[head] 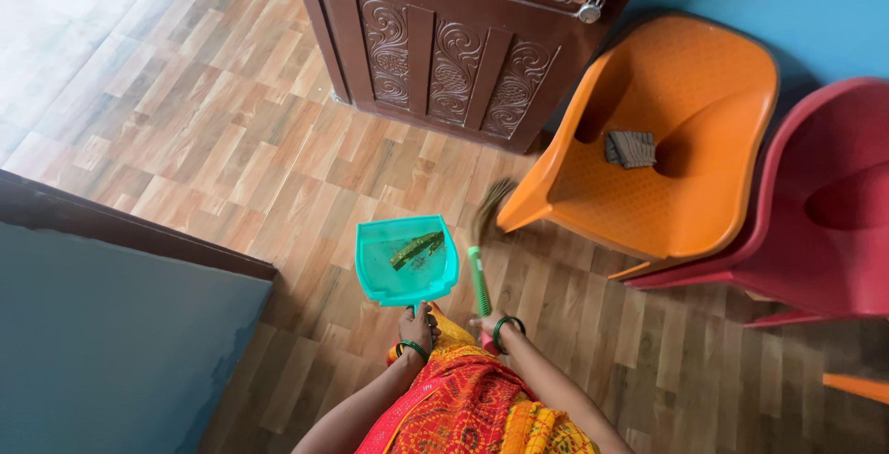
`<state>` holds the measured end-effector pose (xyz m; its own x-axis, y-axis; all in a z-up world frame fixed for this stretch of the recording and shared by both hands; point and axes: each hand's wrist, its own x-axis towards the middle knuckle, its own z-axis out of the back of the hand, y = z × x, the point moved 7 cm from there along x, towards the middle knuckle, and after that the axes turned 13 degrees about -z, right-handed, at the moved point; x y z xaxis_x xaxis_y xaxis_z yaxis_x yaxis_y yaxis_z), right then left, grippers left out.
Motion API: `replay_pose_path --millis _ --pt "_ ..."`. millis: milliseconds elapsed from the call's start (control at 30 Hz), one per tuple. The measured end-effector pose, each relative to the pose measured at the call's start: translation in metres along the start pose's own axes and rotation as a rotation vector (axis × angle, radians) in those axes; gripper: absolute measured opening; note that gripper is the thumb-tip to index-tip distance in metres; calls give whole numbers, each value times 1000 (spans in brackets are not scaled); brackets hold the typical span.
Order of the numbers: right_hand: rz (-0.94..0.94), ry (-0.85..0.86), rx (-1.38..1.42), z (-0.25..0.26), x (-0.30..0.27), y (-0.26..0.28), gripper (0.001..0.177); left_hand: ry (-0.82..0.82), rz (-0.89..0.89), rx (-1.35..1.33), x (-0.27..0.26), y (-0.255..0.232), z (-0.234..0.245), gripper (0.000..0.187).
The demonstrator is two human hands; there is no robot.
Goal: The person sweeps a tiled floor with a broom and collects debris into a dustpan. They move around furniture, including chairs and a bed, to clean different areas of the room.
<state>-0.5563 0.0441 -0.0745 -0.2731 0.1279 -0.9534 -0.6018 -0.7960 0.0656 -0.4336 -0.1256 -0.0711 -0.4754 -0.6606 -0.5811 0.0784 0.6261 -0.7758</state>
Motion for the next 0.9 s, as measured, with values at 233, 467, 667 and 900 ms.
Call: replay_pose_path --millis 233,467,667,900 --pt "412 124 -238 -1 3 44 34 2 4 12 10 5 -30 23" --pt "380 80 87 22 3 73 27 11 -3 -2 37 -4 -50 24" --pt "205 -23 181 65 21 120 32 2 -138 -41 83 -35 -81 19" --pt "44 36 57 61 28 170 37 -39 -10 -29 125 -60 -89 22"
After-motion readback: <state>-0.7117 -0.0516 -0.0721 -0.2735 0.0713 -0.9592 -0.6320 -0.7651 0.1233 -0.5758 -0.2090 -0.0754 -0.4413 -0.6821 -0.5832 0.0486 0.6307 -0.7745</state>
